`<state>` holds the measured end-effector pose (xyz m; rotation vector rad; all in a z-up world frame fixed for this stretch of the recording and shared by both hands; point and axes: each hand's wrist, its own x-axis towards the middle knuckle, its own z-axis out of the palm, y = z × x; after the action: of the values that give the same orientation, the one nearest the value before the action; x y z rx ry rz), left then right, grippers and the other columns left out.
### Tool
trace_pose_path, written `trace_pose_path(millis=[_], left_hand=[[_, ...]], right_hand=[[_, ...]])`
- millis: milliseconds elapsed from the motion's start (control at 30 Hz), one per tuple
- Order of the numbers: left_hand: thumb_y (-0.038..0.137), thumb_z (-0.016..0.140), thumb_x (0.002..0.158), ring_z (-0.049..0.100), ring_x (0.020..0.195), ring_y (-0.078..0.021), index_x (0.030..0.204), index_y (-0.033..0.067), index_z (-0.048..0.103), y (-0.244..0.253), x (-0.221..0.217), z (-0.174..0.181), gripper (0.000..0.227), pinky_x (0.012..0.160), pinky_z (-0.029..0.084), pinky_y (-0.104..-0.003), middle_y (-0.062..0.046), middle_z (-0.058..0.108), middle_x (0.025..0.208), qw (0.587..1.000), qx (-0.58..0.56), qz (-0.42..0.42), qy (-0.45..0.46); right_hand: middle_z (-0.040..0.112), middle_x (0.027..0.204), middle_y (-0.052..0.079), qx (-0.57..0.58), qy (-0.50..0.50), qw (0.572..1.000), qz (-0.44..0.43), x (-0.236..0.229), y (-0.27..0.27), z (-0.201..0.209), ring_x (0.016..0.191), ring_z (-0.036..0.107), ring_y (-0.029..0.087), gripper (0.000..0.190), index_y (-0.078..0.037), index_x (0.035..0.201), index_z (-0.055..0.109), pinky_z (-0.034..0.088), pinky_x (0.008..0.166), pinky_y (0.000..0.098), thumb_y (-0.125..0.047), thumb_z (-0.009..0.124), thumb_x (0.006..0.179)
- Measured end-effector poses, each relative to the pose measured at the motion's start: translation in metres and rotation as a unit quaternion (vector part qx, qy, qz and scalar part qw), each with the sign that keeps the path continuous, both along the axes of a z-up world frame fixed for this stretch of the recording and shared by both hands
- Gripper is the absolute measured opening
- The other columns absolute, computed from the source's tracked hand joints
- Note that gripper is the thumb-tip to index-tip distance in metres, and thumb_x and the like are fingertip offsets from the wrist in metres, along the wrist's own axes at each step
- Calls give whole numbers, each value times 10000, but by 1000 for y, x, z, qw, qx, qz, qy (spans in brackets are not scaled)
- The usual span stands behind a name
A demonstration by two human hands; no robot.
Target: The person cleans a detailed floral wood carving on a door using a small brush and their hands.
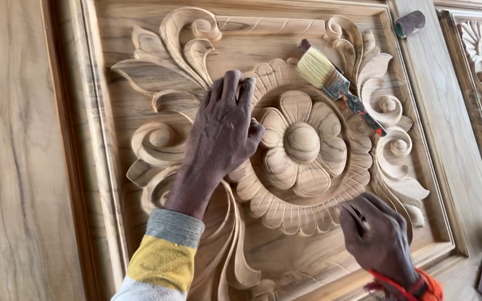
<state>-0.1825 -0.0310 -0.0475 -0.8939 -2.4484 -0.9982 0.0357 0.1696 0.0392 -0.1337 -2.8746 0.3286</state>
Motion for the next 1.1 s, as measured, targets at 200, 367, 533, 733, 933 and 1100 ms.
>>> trace_pose_path(millis=[200,367,533,733,933,1100], left_hand=[[272,796,790,548,1163,-347,1382,-77,499,-3,3,9,749,1036,485,-452,-229,502,1285,1000,6,-14,0],[368,714,913,545,1103,-318,1382,41,528,12,0,2,601,943,493,-473,-165,531,1235,998,-13,60,-22],[422,686,925,513,1021,-308,1299,57,540,33,-8,-2,542,811,476,-460,-175,520,1188,988,-44,145,-20],[359,707,893,515,1071,-280,1284,84,538,37,-4,-8,507,859,473,-459,-137,512,1193,988,-30,153,6],[424,761,834,503,1068,-333,1248,44,540,43,-15,-15,604,825,473,-480,-180,507,1172,987,-28,158,30],[472,762,834,493,1078,-343,1266,35,532,43,-13,-12,656,814,471,-482,-200,509,1217,985,-44,165,39]], right_hand=[[670,730,87,-93,-34,995,-12,-10,26,-3,586,636,187,77,-40,888,736,501,567,322,-115,725,872],[689,697,54,-128,-28,990,-56,2,59,9,604,609,125,100,-46,932,751,501,578,294,-140,735,903],[699,692,62,-44,-44,997,-55,13,53,3,533,619,157,85,-58,848,764,495,541,312,-141,776,833],[710,775,77,-31,-24,999,2,9,50,6,604,689,197,55,-74,887,740,526,561,329,-113,758,853],[677,771,107,-1,-22,999,48,-11,46,5,602,664,250,65,-35,846,687,516,571,371,-80,734,838],[672,775,121,1,-52,994,92,-7,55,14,680,663,331,44,-41,855,682,517,615,411,-72,701,829]])
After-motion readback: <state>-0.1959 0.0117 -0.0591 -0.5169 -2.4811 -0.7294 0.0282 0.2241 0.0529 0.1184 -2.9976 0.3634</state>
